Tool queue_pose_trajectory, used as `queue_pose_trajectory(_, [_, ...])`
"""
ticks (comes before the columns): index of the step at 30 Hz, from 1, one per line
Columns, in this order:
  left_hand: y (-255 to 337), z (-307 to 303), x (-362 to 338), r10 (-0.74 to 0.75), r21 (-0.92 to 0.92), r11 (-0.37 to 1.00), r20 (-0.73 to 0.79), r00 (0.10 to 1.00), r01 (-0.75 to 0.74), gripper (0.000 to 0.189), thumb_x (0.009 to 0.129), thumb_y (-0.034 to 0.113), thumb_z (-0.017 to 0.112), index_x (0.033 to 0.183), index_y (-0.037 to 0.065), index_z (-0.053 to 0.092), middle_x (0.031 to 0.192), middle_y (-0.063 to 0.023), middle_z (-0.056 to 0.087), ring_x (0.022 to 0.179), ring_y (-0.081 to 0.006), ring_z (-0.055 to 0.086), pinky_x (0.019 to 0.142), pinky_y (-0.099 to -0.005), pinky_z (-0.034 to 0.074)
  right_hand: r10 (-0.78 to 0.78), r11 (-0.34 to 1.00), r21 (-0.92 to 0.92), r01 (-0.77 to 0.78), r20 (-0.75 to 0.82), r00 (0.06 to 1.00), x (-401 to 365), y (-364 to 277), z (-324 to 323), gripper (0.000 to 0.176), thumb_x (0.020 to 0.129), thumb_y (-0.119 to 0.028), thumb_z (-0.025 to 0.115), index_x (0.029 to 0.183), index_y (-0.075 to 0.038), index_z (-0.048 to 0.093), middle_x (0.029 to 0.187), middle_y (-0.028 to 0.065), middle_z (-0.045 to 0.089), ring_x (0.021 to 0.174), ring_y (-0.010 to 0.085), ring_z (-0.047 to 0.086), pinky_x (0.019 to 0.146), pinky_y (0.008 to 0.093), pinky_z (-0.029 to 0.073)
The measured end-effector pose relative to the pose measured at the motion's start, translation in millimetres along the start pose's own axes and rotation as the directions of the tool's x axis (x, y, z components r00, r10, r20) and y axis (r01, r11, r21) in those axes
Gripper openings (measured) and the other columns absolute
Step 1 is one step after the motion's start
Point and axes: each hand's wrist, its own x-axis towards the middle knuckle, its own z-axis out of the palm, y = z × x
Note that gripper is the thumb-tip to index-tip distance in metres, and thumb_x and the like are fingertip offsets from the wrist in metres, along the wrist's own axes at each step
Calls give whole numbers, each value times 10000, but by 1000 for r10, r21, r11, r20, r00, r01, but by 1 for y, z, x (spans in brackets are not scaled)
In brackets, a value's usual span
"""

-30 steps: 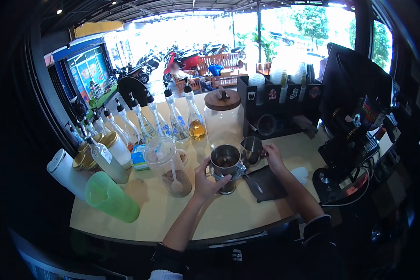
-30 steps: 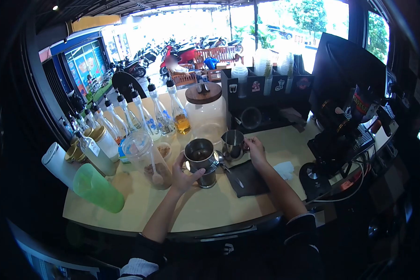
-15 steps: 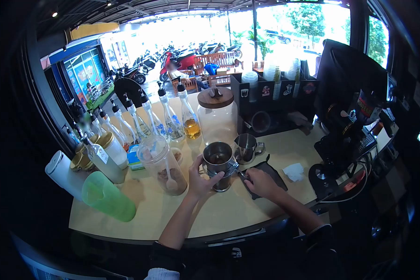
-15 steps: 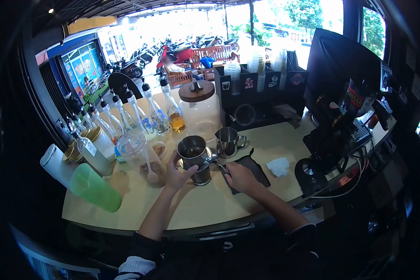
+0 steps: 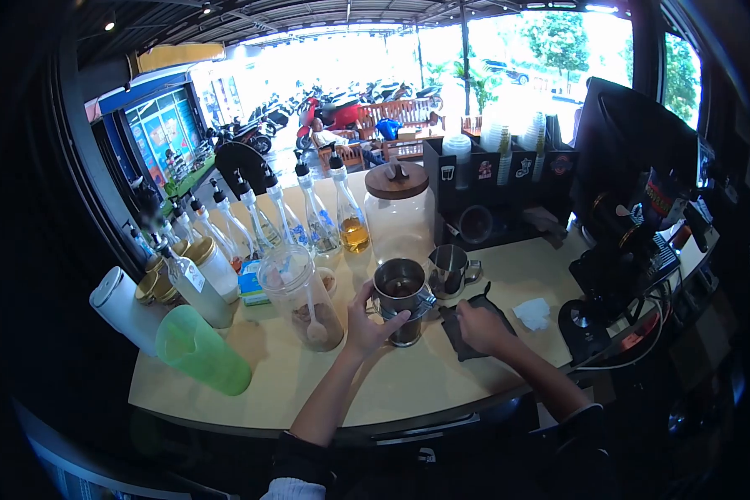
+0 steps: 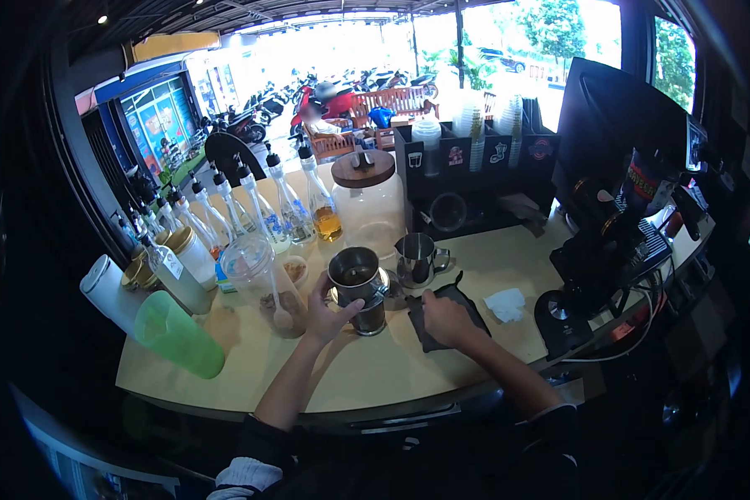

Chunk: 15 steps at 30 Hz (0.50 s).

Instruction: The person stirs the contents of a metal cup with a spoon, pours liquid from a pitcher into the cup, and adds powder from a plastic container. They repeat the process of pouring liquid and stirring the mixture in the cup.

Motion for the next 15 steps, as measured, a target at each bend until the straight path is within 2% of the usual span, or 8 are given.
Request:
queue_pose_trajectory(2, [-3,0,0,6,2,1000,-1,1000,-6,656,632,316,828,1156,13,573,1009,-112,650,972,-210,607,883,-346,463,-12,999,48,14,-46,999,-1,6,-12,133,903,-138,483,952,-15,493,800,260,630,797,431,625,700,529,476])
queue_pose_trajectory(4, [-4,1,0,17,5,1000,-5,1000,-17,663,631,320,829,1158,11,572,1013,-118,651,983,-217,612,891,-352,465,-68,971,210,112,-207,976,-4,11,-33,103,896,-108,511,926,-11,528,773,249,628,774,421,624,683,501,468])
queue_pose_trajectory(8, [-3,0,1,9,34,999,5,1000,-9,689,629,333,834,1169,2,564,1039,-132,650,1012,-233,616,911,-365,466,19,876,445,184,-412,911,-10,-13,-100,102,836,-69,634,885,9,591,706,165,621,629,248,615,604,346,471])
queue_pose_trajectory(9, [-4,-1,0,0,49,999,25,1000,-1,696,629,336,834,1175,0,561,1050,-133,648,1021,-235,615,917,-366,464,13,876,446,184,-403,915,-12,-23,-116,102,836,-69,634,885,9,591,706,165,621,629,248,615,604,346,471])
queue_pose_trajectory(11, [-1,-1,0,-24,37,999,21,1000,23,702,630,336,834,1180,-1,557,1059,-134,646,1032,-237,612,928,-367,459,-110,872,391,296,-431,895,-14,-44,-138,74,835,-32,650,851,21,601,631,54,570,580,35,489,532,223,387])
queue_pose_trajectory(12, [1,-1,-1,-36,24,999,26,999,36,707,630,335,834,1185,-2,554,1068,-134,644,1044,-238,609,939,-368,455,-113,871,392,295,-425,898,-14,-55,-144,74,835,-32,650,851,21,601,631,54,570,580,35,489,532,223,387])
queue_pose_trajectory(14, [1,-2,-1,-31,30,999,29,999,30,707,632,329,834,1192,1,551,1073,-133,643,1050,-238,606,947,-368,450,-329,885,181,430,-410,851,-10,-74,-150,87,834,-52,661,803,17,617,608,60,584,546,60,515,515,232,401])
queue_pose_trajectory(15, [2,-2,0,-18,35,999,37,999,17,707,634,323,833,1198,5,549,1077,-131,642,1057,-238,603,954,-368,445,-330,885,179,430,-411,850,-5,-78,-147,87,834,-52,661,803,17,617,608,60,584,546,60,515,515,232,401])
